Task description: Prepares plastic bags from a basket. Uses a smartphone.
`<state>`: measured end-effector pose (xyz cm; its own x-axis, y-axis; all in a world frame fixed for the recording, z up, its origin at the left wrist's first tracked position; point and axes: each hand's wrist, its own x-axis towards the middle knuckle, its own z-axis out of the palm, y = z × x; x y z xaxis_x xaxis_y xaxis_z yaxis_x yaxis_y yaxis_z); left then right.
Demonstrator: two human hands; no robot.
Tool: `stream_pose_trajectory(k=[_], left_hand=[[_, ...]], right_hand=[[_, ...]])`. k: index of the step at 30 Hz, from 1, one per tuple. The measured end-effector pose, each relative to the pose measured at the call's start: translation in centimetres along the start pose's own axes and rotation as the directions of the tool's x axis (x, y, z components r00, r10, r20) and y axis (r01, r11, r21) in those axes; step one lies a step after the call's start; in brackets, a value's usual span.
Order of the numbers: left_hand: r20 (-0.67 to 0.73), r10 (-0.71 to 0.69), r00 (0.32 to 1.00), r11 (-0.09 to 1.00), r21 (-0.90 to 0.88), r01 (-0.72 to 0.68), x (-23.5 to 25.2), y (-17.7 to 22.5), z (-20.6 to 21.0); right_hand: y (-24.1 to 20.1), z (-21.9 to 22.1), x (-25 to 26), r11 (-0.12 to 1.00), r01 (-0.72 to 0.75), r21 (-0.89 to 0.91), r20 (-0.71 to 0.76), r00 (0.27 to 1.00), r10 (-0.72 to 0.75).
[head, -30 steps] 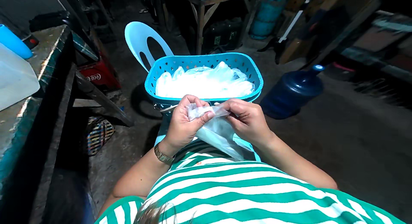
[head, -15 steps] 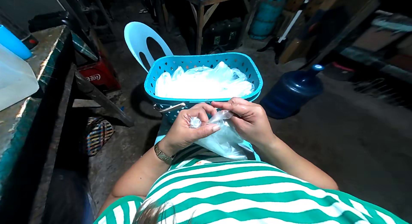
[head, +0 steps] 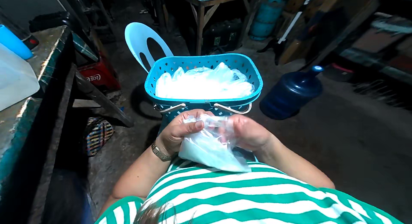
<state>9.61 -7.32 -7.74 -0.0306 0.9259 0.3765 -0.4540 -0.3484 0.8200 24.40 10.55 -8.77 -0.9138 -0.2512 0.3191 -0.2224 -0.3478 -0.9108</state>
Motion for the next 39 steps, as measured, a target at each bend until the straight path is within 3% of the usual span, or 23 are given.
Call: stream_pose_trajectory(k=[1,3,5,7,11,14,17,19,21,23,25,26,28,31,33,34,35,36,38,39], left_hand=[[0.011,-0.011,1.0,0.999,-0.048,0.011,0.0,-0.2,0.0],[0.058,-0.037,0.998,0.995,-0.092,0.042,0.0,-0.4,-0.2],[0.11,-0.075,0.991,0.995,-0.063,0.083,0.0,-0.1,-0.5],[0.171,-0.122,0.978,0.991,-0.039,0.131,-0.1,-0.3,-0.9],[0.301,-0.087,0.95,0.995,-0.016,0.096,-0.7,-0.1,-0.6],[0.217,-0.049,0.975,0.998,-0.019,0.055,-1.1,0.3,0.0],[0.247,-0.13,0.96,0.99,-0.023,0.14,-0.8,0.4,0.2],[0.13,-0.179,0.975,0.978,0.135,0.161,-0.6,1.2,0.6],[-0.126,-0.082,0.989,0.928,0.352,0.121,-0.4,1.8,1.2],[-0.319,0.119,0.94,0.856,0.513,0.066,-0.3,1.8,1.4],[-0.393,0.267,0.88,0.787,0.616,0.037,-0.3,1.9,1.2],[-0.397,0.295,0.869,0.772,0.636,0.028,-0.3,2.0,1.2],[-0.381,0.303,0.874,0.786,0.619,-0.003,-0.4,2.1,1.2],[-0.393,0.37,0.842,0.758,0.652,-0.029,-0.3,2.0,1.4],[-0.422,0.435,0.795,0.708,0.706,-0.012,-0.2,1.9,1.3],[-0.434,0.451,0.78,0.693,0.721,0.0,-0.2,1.9,1.3],[-0.445,0.453,0.772,0.689,0.724,0.013,-0.1,1.9,1.4],[-0.455,0.452,0.767,0.693,0.721,0.02,-0.1,1.8,1.5],[-0.449,0.461,0.765,0.689,0.724,0.01,0.0,1.5,1.6],[-0.443,0.468,0.765,0.679,0.734,0.01,0.0,1.4,1.6]], right_hand=[[0.2,-0.6,-0.1,0.998,0.045,-0.037,0.184,0.982,-0.038],[-0.2,-1.0,-0.3,0.988,0.155,-0.013,0.289,0.946,-0.145],[-0.5,-1.1,-0.6,0.967,0.245,0.072,0.149,0.956,-0.253],[-0.4,-0.9,-0.2,0.943,0.263,0.205,0.008,0.963,-0.27],[0.6,0.2,0.6,0.97,0.069,0.232,-0.078,0.996,-0.052],[1.7,-0.1,0.6,0.996,-0.028,0.09,0.064,0.998,0.022],[1.6,-0.7,0.4,1.0,-0.012,-0.012,0.356,0.934,0.016],[1.0,-1.0,0.3,0.999,0.03,-0.032,0.508,0.861,-0.01],[-0.3,-0.8,0.1,0.969,0.141,-0.203,0.492,0.87,-0.023],[-2.2,-0.4,-0.1,0.822,0.246,-0.513,0.31,0.946,-0.089],[-3.6,0.3,0.0,0.614,0.237,-0.753,0.085,0.96,-0.267],[-4.1,0.6,0.2,0.542,0.232,-0.808,0.014,0.927,-0.375],[-4.7,1.3,0.6,0.501,0.278,-0.82,-0.062,0.826,-0.56],[-5.4,1.4,1.4,0.347,0.396,-0.85,-0.032,0.618,-0.785],[-5.8,0.6,2.4,0.181,0.368,-0.912,0.018,0.477,-0.879],[-5.8,0.0,3.0,0.136,0.321,-0.937,0.023,0.446,-0.895],[-5.6,-0.8,3.5,0.131,0.232,-0.964,-0.007,0.47,-0.883],[-5.3,-1.4,4.0,0.156,0.102,-0.982,-0.074,0.554,-0.829],[-5.5,-2.1,4.7,0.204,-0.219,-0.954,-0.296,0.793,-0.532],[-5.4,-2.2,5.1,0.189,-0.308,-0.933,-0.36,0.836,-0.415]])
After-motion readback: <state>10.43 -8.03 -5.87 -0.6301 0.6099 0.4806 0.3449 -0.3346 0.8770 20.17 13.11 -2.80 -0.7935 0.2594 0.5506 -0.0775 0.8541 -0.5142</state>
